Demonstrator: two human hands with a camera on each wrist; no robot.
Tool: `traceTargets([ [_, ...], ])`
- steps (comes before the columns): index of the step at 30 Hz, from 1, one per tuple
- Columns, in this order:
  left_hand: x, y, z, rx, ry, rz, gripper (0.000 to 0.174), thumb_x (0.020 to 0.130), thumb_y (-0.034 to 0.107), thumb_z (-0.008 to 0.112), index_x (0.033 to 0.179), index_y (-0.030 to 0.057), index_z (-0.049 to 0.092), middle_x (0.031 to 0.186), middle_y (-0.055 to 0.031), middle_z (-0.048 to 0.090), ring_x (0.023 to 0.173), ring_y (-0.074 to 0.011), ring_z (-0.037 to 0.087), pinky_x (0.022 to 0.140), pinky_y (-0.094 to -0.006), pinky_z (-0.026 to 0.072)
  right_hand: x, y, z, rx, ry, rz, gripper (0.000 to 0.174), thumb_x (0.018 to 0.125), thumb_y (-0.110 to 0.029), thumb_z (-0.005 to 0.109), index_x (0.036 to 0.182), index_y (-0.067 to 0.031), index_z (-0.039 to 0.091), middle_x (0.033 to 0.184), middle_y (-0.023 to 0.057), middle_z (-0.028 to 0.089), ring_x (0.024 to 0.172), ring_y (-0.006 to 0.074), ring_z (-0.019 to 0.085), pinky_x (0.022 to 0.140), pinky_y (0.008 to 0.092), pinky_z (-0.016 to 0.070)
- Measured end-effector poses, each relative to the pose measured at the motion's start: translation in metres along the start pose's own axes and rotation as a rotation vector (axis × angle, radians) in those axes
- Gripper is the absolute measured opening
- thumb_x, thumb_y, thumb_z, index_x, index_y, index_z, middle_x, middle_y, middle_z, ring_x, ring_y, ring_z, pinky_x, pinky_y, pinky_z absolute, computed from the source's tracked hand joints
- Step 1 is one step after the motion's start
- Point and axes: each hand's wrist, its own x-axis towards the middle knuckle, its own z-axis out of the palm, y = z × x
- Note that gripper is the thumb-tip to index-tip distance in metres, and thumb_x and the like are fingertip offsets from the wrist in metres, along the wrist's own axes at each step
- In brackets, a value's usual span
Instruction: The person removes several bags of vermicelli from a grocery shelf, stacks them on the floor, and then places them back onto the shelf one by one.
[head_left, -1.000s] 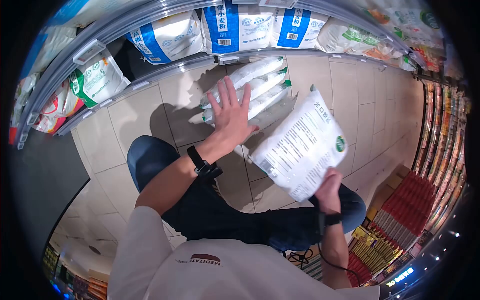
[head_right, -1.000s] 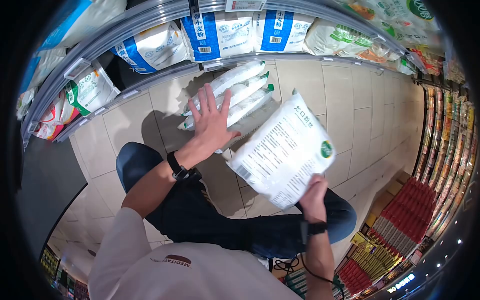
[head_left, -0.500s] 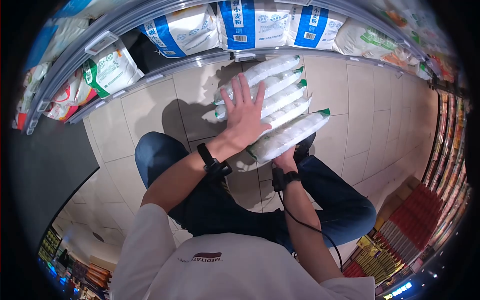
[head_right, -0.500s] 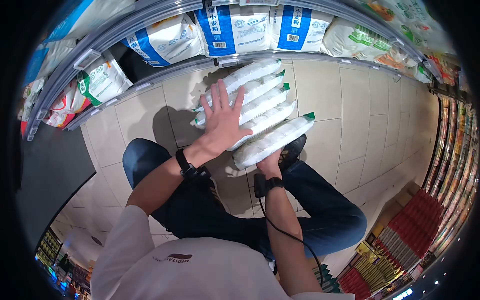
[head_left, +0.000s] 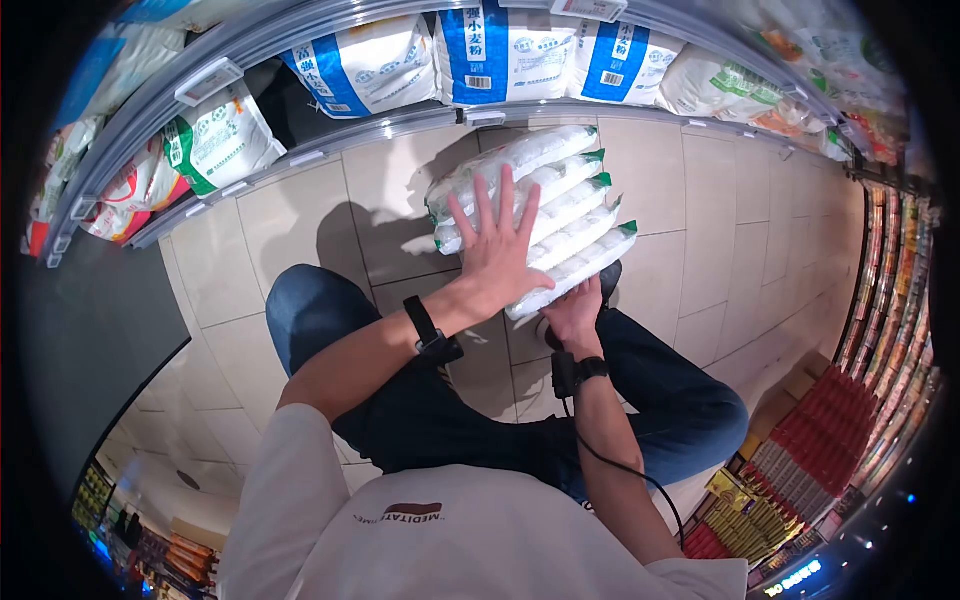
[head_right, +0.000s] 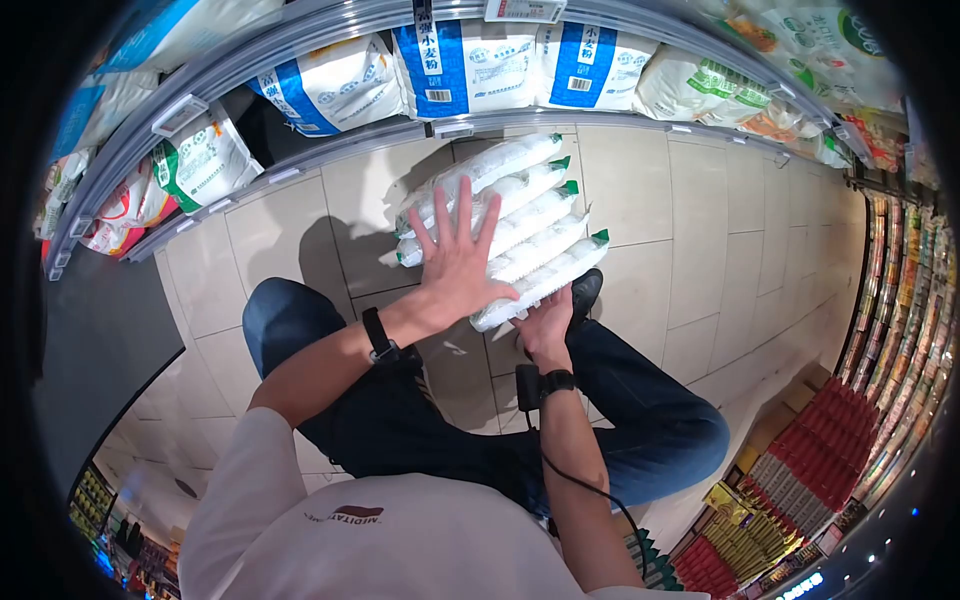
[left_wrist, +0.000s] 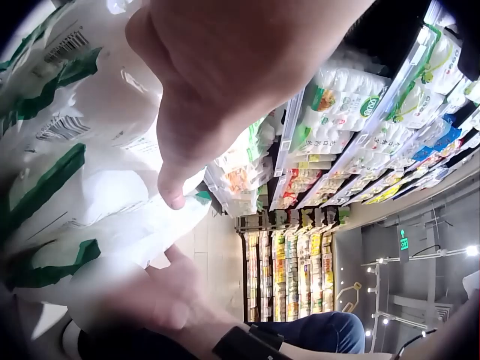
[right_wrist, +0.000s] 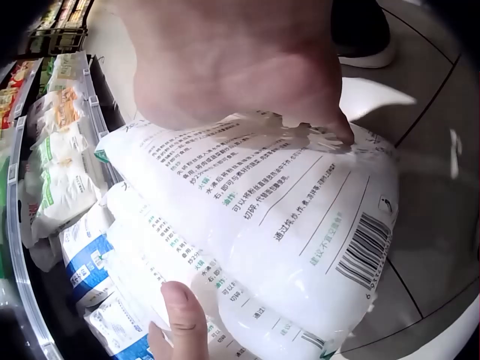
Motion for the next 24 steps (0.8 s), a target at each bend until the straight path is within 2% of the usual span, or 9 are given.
traceTargets([
  [2,-0.005,0.004,0.0,0.018,-0.029,0.049,0.141,0.063,0.065,0.094,0.173,0.017,0.021,0.176,-0.0324,0.001,0.156,-0.0658,-0.002,0.111,-0.0902,0.0043,-0.005,0.002,-0.003,-0.086,0.066,-0.016,0.078,0.107,-0.061,0.039,0.167,-0.0114,0.031,0.171,0.0127,0.035,0.156,0.0384,0.035,0.121,0.0718,0.0288],
  [5,-0.012,0.008,0.009,0.022,-0.061,0.09,0.138,0.062,0.063,0.095,0.173,0.0217,0.023,0.177,-0.029,0.002,0.155,-0.0676,-0.003,0.109,-0.0923,0.0039,0.001,0.003,-0.023,-0.108,-0.007,0.049,0.081,0.107,-0.063,0.034,0.172,-0.0165,0.021,0.177,0.0125,0.022,0.162,0.0423,0.022,0.122,0.0756,0.0197],
  [9,-0.015,0.01,0.016,0.013,-0.056,0.094,0.135,0.064,0.061,0.095,0.173,0.0228,0.025,0.177,-0.0286,0.003,0.155,-0.0682,-0.003,0.109,-0.0927,0.0038,0.0,-0.001,-0.033,-0.158,0.033,0.053,0.071,0.107,-0.055,0.039,0.165,-0.0141,0.031,0.164,0.0135,0.041,0.148,0.0384,0.042,0.116,0.0714,0.0326],
  [10,-0.014,0.009,0.016,0.005,-0.039,0.094,0.134,0.064,0.061,0.095,0.173,0.0227,0.025,0.177,-0.0284,0.003,0.155,-0.0682,-0.003,0.109,-0.0927,0.0037,0.0,-0.005,-0.029,-0.143,0.124,0.009,0.061,0.107,-0.047,0.044,0.156,-0.0113,0.04,0.147,0.0122,0.051,0.134,0.0323,0.051,0.108,0.069,0.0393],
  [11,-0.014,0.009,0.015,-0.003,-0.046,0.095,0.133,0.065,0.06,0.094,0.173,0.0225,0.026,0.178,-0.0278,0.002,0.155,-0.0684,-0.004,0.109,-0.0926,0.0033,-0.002,-0.014,-0.026,-0.226,0.241,-0.082,0.052,0.101,-0.031,0.056,0.147,-0.009,0.047,0.133,0.0125,0.056,0.129,0.0291,0.052,0.111,0.0567,0.0428],
  [13,-0.016,0.007,0.018,-0.02,-0.017,0.11,0.132,0.067,0.06,0.094,0.173,0.0223,0.025,0.178,-0.0278,0.001,0.155,-0.0684,-0.004,0.109,-0.0926,0.0027,0.024,-0.029,-0.039,-0.342,0.343,-0.57,0.051,0.097,-0.016,0.063,0.145,-0.0059,0.049,0.131,0.0122,0.057,0.123,0.0238,0.054,0.106,0.0452,0.0476],
  [15,-0.016,0.008,0.016,-0.016,-0.021,0.11,0.131,0.068,0.06,0.093,0.173,0.022,0.023,0.178,-0.0277,0.001,0.155,-0.0683,-0.005,0.109,-0.0928,0.0019,-0.01,-0.071,0.008,-0.609,0.384,-1.015,0.049,0.094,-0.002,0.063,0.142,-0.0019,0.052,0.127,0.0103,0.059,0.118,0.0203,0.057,0.101,0.0356,0.0502],
  [19,-0.016,0.011,0.013,0.081,-0.06,0.096,0.131,0.071,0.064,0.089,0.174,0.021,0.02,0.177,-0.0292,0.001,0.155,-0.0689,-0.005,0.109,-0.0932,0.0011,-0.088,-0.164,0.122,-0.596,-0.15,-1.008,0.023,0.101,-0.002,0.06,0.123,0.0006,0.064,0.122,0.0092,0.065,0.117,0.018,0.062,0.105,0.0339,0.0506],
  [24,-0.018,0.01,0.017,0.098,-0.024,0.104,0.133,0.068,0.068,0.089,0.173,0.0198,0.023,0.177,-0.0287,0.004,0.155,-0.0688,-0.004,0.108,-0.0935,0.0015,-0.145,-0.233,0.25,-0.915,-0.391,-1.361,0.033,0.095,0.002,0.064,0.128,0.0032,0.064,0.125,0.0118,0.068,0.12,0.0209,0.064,0.101,0.0339,0.0523],
])
